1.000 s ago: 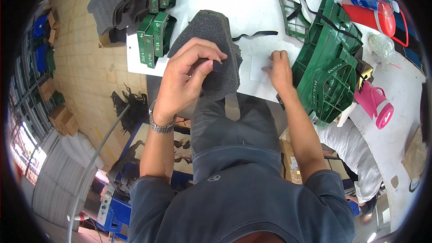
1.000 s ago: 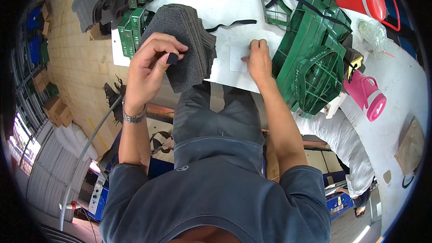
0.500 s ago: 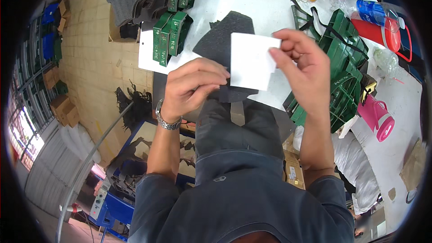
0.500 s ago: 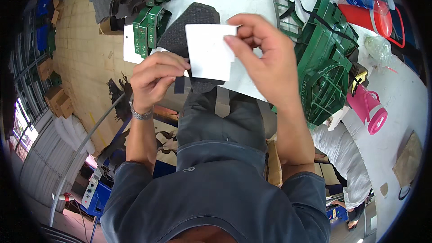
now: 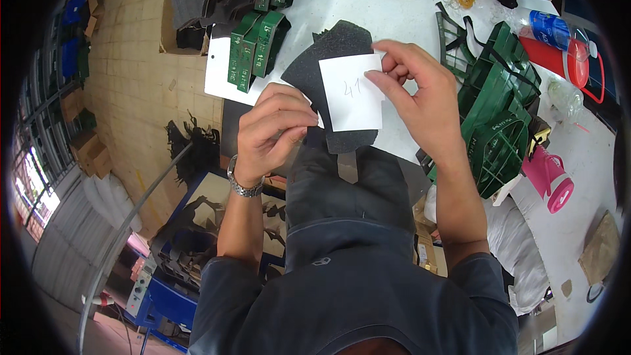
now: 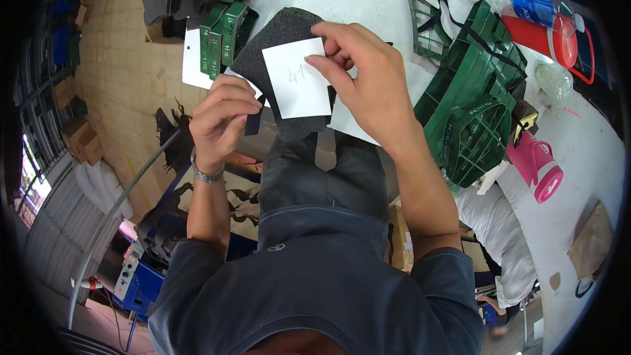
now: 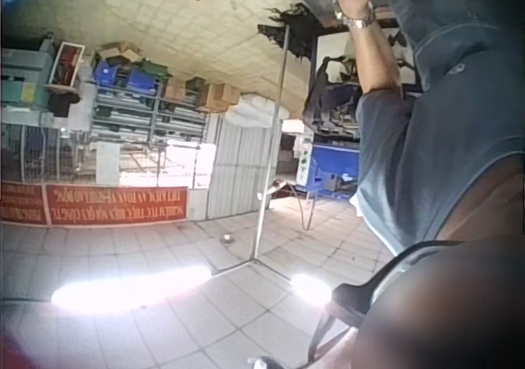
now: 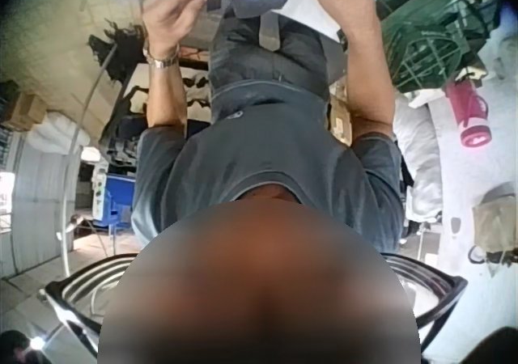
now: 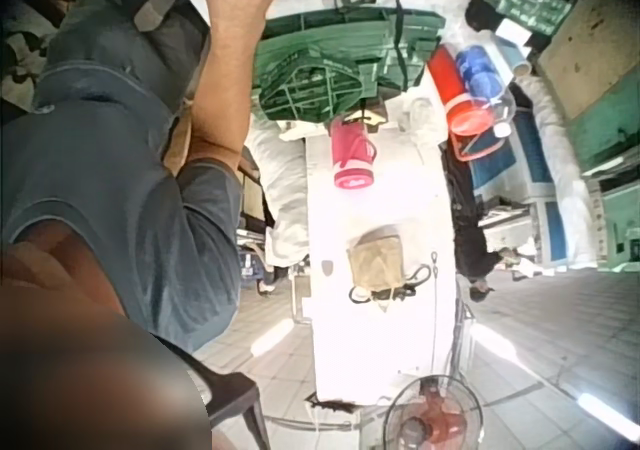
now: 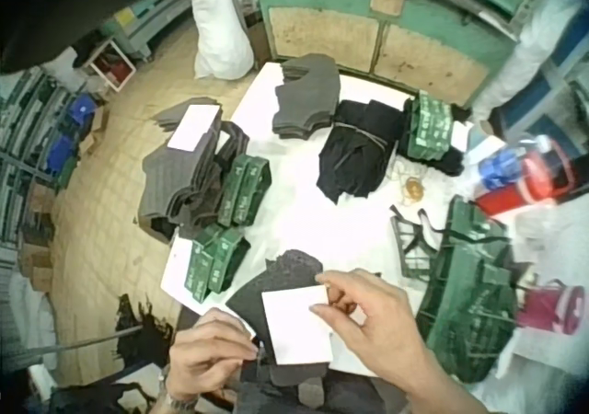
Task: Sort and mark stacks of shoe upper materials at a manufacturing station.
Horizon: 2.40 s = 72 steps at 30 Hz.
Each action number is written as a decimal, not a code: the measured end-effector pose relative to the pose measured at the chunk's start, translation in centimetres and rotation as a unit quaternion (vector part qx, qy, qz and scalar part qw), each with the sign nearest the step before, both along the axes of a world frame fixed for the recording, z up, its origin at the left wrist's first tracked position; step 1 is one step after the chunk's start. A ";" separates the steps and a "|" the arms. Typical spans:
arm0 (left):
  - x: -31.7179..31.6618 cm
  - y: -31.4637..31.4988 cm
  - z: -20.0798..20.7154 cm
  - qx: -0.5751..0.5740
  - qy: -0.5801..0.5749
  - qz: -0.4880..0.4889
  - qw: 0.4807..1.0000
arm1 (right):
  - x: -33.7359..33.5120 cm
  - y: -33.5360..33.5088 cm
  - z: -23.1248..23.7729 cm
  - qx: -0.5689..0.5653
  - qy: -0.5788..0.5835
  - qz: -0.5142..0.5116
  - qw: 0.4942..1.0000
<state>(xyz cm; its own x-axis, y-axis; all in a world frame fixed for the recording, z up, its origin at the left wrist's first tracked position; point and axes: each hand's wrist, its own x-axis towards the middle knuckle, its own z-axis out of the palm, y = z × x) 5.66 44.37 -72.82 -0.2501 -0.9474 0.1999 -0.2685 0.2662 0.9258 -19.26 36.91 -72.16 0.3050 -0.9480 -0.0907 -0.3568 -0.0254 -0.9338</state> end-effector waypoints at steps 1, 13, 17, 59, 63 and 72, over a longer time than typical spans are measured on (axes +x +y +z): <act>0.0 0.1 -0.1 0.011 0.006 0.002 1.000 | 0.2 0.1 0.0 -0.009 0.000 -0.018 1.000; -0.9 0.1 -0.4 0.039 0.020 -0.003 0.999 | 1.0 0.8 0.1 -0.024 0.026 -0.045 0.998; -0.8 0.0 -0.4 0.037 0.016 -0.008 0.999 | 0.7 0.9 -0.1 -0.028 0.040 -0.032 0.998; -6.5 -3.7 1.2 0.174 -0.074 0.051 0.981 | -9.2 -2.1 -7.4 0.190 0.042 0.030 0.980; -7.3 -4.4 1.3 0.145 -0.098 0.027 0.984 | -7.4 -3.3 3.3 0.146 0.045 0.083 0.985; -8.4 -4.3 1.0 0.099 -0.105 0.003 0.989 | -4.7 -2.6 10.2 0.255 -0.101 0.065 0.960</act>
